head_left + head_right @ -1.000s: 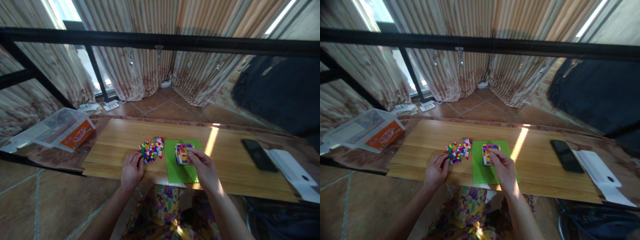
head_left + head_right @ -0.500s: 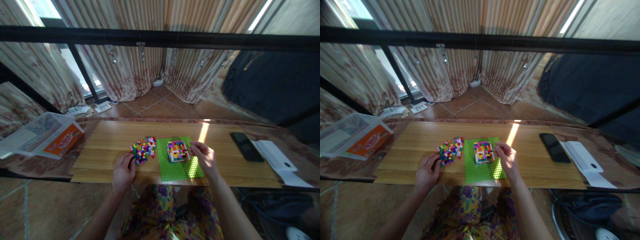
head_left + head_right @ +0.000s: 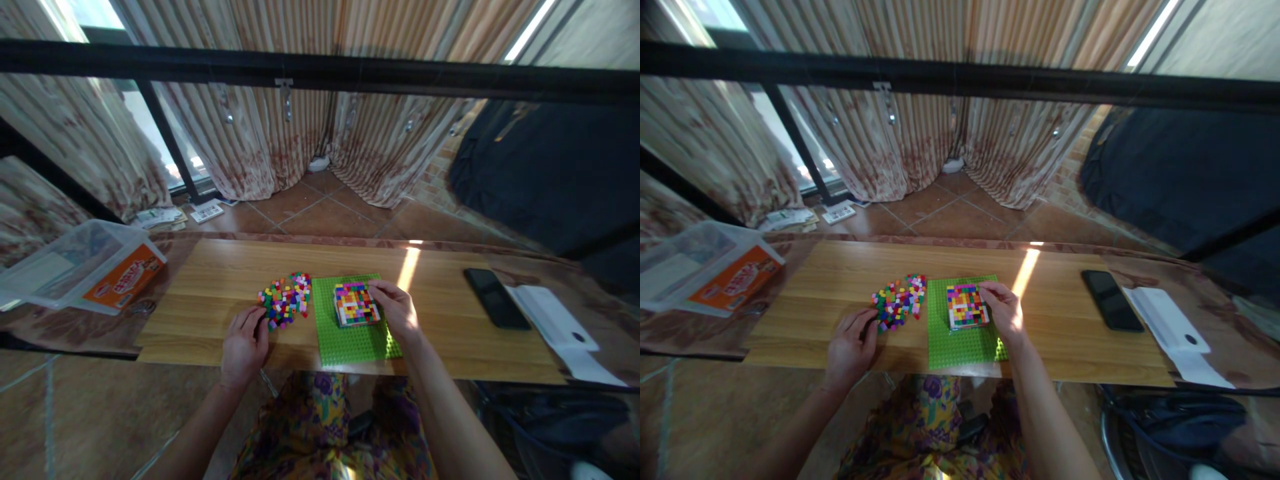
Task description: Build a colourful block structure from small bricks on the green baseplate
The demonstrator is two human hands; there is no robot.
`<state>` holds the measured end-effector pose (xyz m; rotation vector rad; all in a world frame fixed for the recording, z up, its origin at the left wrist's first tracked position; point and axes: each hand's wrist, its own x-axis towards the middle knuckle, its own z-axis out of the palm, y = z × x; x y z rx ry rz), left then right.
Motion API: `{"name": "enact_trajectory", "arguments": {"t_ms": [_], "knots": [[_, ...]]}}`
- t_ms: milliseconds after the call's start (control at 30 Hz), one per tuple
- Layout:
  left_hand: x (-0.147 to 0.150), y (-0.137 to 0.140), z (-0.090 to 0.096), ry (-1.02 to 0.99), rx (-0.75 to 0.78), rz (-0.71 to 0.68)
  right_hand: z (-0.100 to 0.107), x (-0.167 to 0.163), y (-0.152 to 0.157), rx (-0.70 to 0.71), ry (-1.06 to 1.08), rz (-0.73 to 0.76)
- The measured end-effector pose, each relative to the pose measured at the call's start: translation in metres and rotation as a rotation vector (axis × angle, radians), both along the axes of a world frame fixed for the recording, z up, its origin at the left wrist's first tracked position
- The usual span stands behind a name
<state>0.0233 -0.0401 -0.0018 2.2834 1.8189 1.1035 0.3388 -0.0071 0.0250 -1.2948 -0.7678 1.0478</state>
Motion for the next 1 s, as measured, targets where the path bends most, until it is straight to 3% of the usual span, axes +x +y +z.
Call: {"name": "enact_trajectory", "arguments": {"t_ms": [733, 1000], "knots": [[0.0, 0.0, -0.003, 0.009, -0.001, 0.001, 0.005, -0.003, 0.011, -0.055, 0.054, 0.113], [0.0, 0.0, -0.002, -0.023, -0.018, -0.001, 0.0, -0.004, -0.006, -0.054, 0.051, 0.125]]}}
